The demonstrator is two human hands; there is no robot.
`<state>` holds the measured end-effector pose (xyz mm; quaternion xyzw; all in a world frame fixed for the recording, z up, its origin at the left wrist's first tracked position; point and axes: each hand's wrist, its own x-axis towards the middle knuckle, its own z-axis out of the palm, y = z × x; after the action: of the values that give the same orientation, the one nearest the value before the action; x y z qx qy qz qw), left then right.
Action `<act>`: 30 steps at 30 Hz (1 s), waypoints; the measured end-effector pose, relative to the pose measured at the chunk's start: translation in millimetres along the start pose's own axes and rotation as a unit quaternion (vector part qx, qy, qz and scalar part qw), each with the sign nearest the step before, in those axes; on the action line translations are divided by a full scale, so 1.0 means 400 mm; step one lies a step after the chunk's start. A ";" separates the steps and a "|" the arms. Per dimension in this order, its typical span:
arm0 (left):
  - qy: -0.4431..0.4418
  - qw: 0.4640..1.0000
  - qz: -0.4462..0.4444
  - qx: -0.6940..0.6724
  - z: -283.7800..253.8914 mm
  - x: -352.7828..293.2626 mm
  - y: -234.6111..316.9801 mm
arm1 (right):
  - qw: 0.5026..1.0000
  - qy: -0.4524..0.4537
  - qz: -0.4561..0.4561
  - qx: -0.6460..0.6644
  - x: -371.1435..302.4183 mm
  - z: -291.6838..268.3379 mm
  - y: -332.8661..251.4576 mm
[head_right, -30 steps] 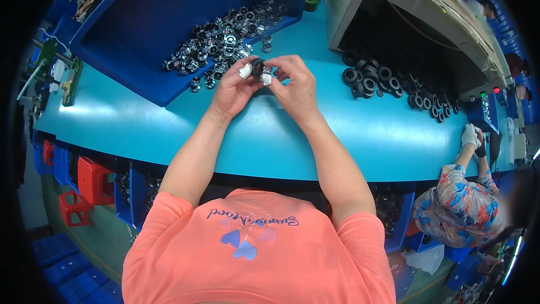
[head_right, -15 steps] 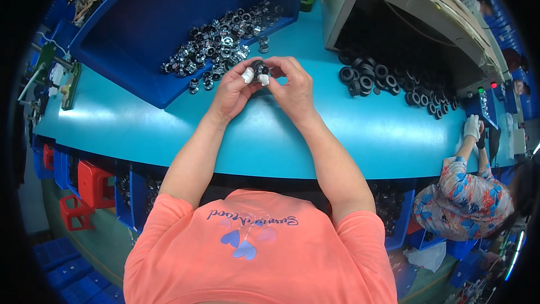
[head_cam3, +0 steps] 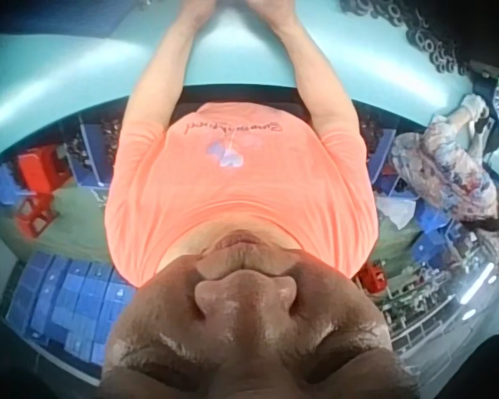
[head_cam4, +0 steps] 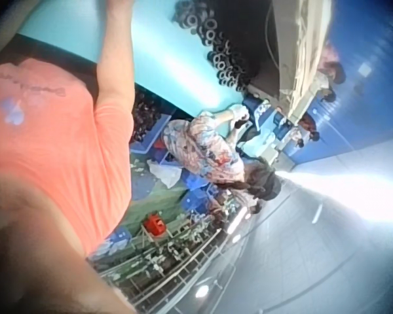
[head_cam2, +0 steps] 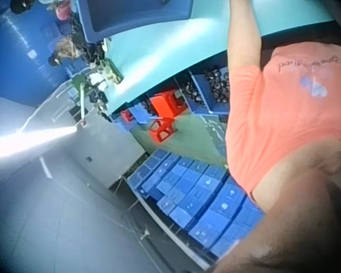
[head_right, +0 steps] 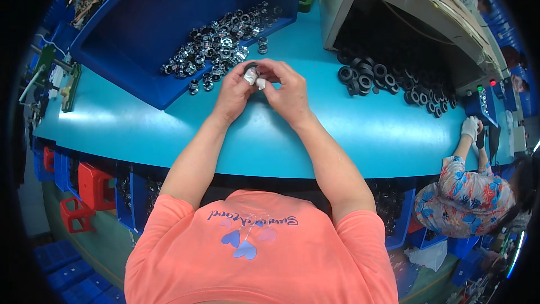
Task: Assembling mechanical parts by inserting metal components into circular rings at a factory workbench.
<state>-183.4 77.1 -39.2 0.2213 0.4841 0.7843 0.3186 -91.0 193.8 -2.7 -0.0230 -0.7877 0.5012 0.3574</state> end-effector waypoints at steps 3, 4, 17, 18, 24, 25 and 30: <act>0.012 0.999 -0.011 -0.044 -0.007 -0.002 0.000 | 0.998 0.021 0.044 0.025 0.005 -0.015 0.011; 0.015 0.999 -0.018 -0.045 -0.006 -0.006 0.005 | 0.995 0.023 0.091 0.041 0.006 -0.020 0.023; 0.107 0.985 0.054 0.126 0.011 -0.017 -0.013 | 0.988 -0.043 0.141 0.043 -0.030 0.012 0.037; 0.107 0.986 0.053 0.120 0.009 -0.014 -0.019 | 0.990 -0.036 0.135 0.037 -0.032 0.016 0.033; 0.071 0.995 -0.041 0.061 0.005 -0.024 0.024 | 0.997 -0.014 0.074 -0.033 -0.026 0.009 0.035; 0.060 0.995 -0.038 0.063 0.004 -0.020 0.026 | 0.995 -0.020 0.099 -0.022 -0.021 0.002 0.036; 0.057 0.991 -0.012 0.122 0.007 -0.017 0.030 | 0.987 -0.047 0.150 0.023 -0.025 -0.021 0.060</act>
<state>-180.4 70.0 -27.4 0.2076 0.5960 0.7268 0.2710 -86.5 208.4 -25.5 -0.1091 -0.7792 0.5680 0.2415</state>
